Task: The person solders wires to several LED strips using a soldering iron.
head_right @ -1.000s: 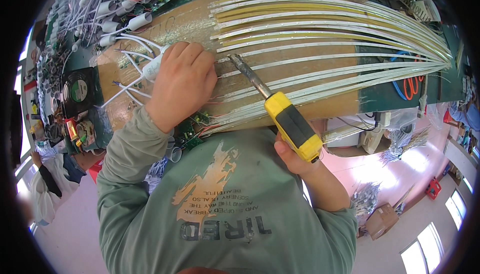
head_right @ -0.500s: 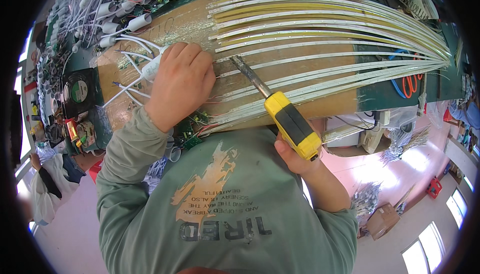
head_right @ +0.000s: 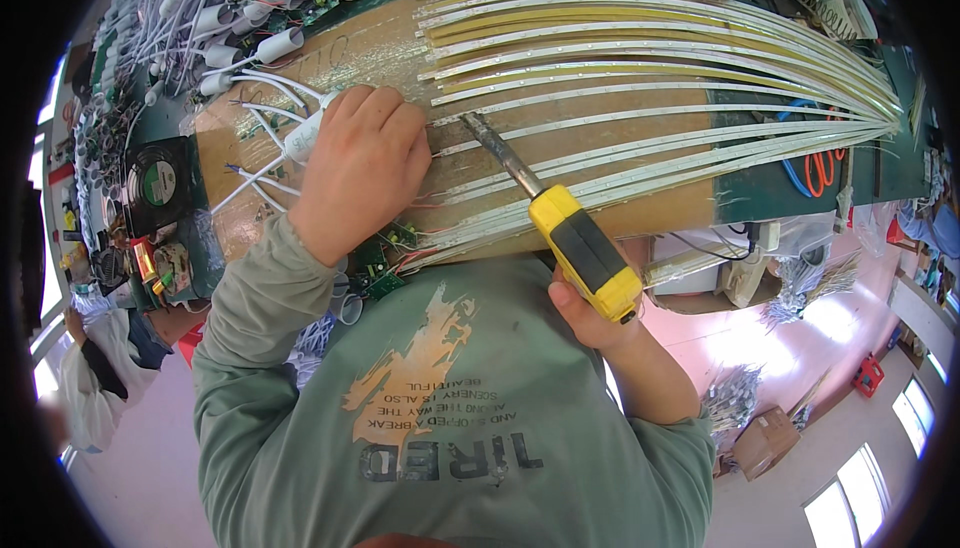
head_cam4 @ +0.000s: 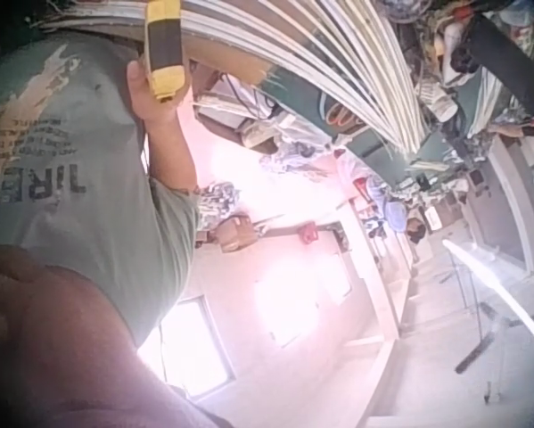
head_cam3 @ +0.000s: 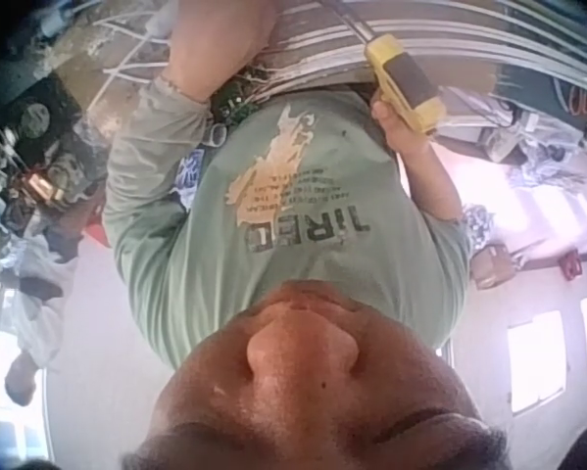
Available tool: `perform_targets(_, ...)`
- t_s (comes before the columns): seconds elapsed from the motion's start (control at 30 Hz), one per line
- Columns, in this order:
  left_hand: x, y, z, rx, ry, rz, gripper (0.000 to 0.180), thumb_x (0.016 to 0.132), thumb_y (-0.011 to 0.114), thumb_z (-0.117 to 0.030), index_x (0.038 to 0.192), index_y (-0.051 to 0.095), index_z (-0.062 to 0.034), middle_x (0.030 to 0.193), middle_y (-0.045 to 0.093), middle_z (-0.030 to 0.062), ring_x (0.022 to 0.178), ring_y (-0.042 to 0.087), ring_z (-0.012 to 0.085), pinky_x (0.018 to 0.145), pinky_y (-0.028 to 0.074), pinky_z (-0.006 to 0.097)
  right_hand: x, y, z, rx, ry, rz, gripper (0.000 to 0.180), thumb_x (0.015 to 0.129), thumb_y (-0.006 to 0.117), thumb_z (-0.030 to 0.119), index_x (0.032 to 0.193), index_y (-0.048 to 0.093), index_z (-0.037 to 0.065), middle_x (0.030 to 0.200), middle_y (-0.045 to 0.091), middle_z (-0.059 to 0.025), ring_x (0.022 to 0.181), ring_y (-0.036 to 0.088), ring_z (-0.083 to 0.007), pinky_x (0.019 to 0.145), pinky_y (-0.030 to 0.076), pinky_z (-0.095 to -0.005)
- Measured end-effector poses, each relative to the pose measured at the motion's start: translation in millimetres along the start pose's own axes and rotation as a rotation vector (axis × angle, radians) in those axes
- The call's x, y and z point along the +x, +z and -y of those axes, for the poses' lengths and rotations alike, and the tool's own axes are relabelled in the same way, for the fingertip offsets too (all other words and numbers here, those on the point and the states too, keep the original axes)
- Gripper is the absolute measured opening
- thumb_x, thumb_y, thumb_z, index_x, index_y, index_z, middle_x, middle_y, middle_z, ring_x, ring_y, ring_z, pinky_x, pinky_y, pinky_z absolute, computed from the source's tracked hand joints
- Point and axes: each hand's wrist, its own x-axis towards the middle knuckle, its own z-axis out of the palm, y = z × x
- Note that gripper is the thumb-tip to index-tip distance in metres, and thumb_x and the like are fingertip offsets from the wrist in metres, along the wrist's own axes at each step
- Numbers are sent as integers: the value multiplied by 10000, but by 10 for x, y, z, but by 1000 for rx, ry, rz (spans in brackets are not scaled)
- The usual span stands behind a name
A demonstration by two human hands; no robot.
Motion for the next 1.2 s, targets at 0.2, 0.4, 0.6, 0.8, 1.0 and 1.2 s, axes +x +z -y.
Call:
perform_targets(0.2, 23, -107, -39, 95, 1, 83, 208, 754, 653, -58, 961, 663, -46, 895, 616, 98, 904, 593, 299, 862, 472, 421, 1, -7, -5, -32, 3, 4, 208, 874, 715, 223, 960, 657, 43, 798, 619, -65, 696, 608, -237, 613, 468, -337)
perform_targets(0.4, 38, -164, -36, 88, -5, 115, 271, 761, 634, -41, 1031, 663, -47, 893, 646, 103, 925, 609, 308, 903, 464, 432, 11, 11, 14, 9, -21, -14, 211, 872, 712, 219, 967, 659, 38, 780, 625, -65, 695, 607, -238, 610, 466, -342)
perform_targets(0.6, 40, -140, -8, -61, -48, 108, 243, 788, 635, -35, 1028, 663, -63, 865, 660, 106, 912, 612, 311, 879, 463, 434, 7, 1, 11, 22, -33, -18, 232, 865, 714, 206, 1004, 655, 30, 771, 632, -60, 692, 612, -235, 607, 469, -344)
perform_targets(0.8, 36, -115, 6, -79, -65, 98, 208, 809, 649, -62, 1016, 655, -73, 860, 661, 103, 896, 611, 312, 866, 460, 434, 23, 40, 22, 48, -31, -44, 243, 865, 717, 203, 1020, 653, 27, 764, 633, -55, 694, 618, -228, 608, 470, -339)
perform_targets(1.0, 46, -102, 19, -59, -41, 108, 143, 807, 663, -74, 950, 663, -80, 828, 650, 92, 867, 609, 303, 829, 460, 429, -18, 21, -54, 20, -30, -31, 246, 861, 717, 186, 1031, 651, 21, 779, 637, -69, 681, 620, -222, 604, 473, -329)
perform_targets(1.2, 38, -56, 25, -50, -16, 59, 84, 802, 676, -70, 886, 673, -75, 811, 641, 86, 836, 604, 296, 806, 463, 417, -33, -17, -44, -10, -90, 23, 272, 850, 731, 161, 1063, 652, 12, 805, 647, -83, 671, 630, -221, 605, 486, -317)
